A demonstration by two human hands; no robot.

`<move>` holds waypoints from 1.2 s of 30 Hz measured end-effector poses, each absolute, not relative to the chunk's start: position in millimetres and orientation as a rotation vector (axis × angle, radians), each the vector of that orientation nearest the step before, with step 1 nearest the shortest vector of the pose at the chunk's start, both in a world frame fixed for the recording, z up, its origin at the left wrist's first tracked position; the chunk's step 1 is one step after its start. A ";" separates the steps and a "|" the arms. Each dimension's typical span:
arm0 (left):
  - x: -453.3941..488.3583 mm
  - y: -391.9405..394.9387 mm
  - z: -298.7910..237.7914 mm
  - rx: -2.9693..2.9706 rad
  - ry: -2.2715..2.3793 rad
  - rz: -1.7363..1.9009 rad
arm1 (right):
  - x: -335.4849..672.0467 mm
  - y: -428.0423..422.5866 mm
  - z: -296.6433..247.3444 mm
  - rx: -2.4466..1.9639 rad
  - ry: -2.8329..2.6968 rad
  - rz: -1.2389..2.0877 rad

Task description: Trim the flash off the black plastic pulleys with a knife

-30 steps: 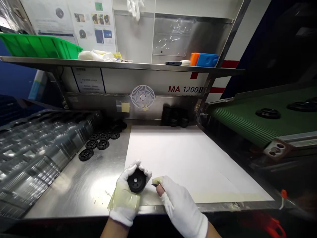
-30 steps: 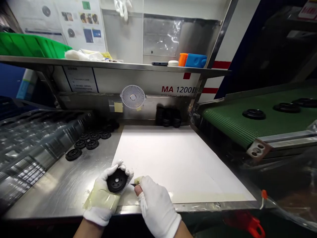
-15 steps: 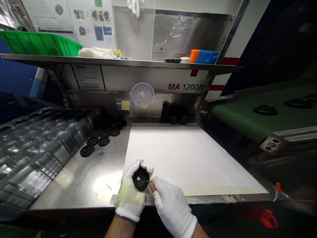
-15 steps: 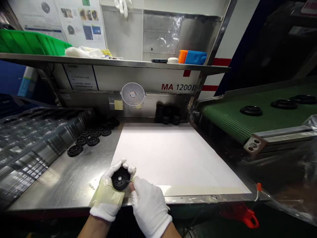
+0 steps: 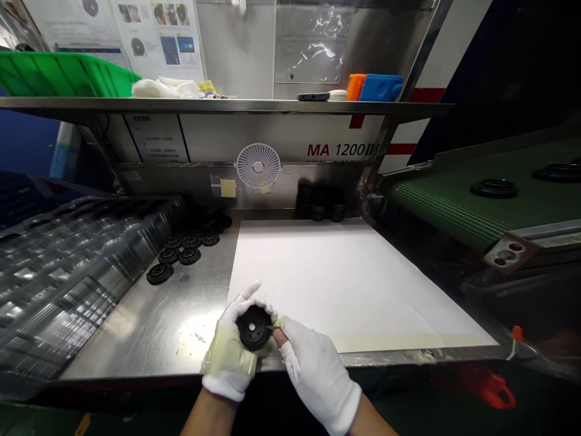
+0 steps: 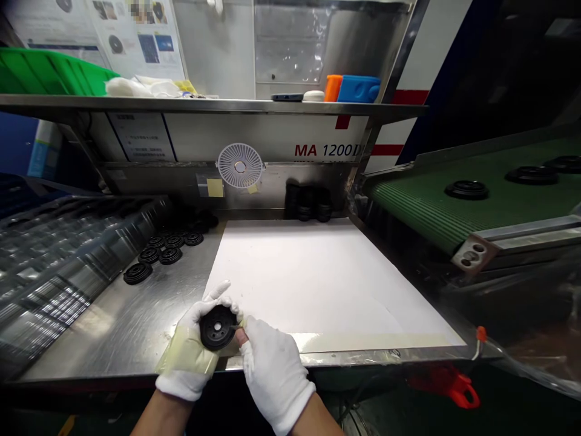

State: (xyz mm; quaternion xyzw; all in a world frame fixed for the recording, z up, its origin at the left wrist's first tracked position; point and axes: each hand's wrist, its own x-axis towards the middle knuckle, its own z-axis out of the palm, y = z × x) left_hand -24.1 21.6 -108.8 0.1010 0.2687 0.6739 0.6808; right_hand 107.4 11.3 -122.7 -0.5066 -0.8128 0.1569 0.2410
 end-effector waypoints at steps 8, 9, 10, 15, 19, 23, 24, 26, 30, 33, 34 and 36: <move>-15.0 24.2 -109.1 0.248 0.622 1.689 | 96.2 1.7 -130.8 -1.486 -2.205 0.184; -14.4 24.1 -110.0 0.271 0.637 1.715 | 93.7 -0.5 -132.2 -1.482 -2.194 0.193; -14.1 24.2 -111.1 0.286 0.649 1.740 | 91.2 -2.6 -133.6 -1.473 -2.182 0.203; -16.6 25.5 -113.2 0.246 0.678 1.728 | 87.1 -3.9 -135.4 -1.454 -2.160 0.237; -21.7 24.9 -110.7 0.192 0.635 1.543 | 95.3 3.4 -132.0 -1.460 -2.164 0.248; -19.8 27.2 -112.4 0.173 0.598 1.582 | 98.1 3.4 -133.4 -1.520 -2.185 0.256; -18.3 28.6 -113.2 0.158 0.600 1.596 | 96.8 1.5 -134.6 -1.534 -2.190 0.255; -15.1 31.5 -114.7 0.106 0.599 1.619 | 92.6 -3.1 -136.9 -1.557 -2.186 0.249; -13.8 32.9 -116.6 0.088 0.569 1.725 | 85.0 -8.9 -137.1 -1.528 -2.194 0.244; -18.7 28.8 -117.3 0.191 0.590 1.659 | 87.2 -6.6 -133.8 -1.493 -2.196 0.235; -20.5 27.3 -117.4 0.209 0.591 1.594 | 89.4 -4.9 -132.8 -1.494 -2.190 0.235; -22.6 25.2 -117.0 0.209 0.562 1.499 | 94.8 -1.2 -131.9 -1.514 -2.176 0.230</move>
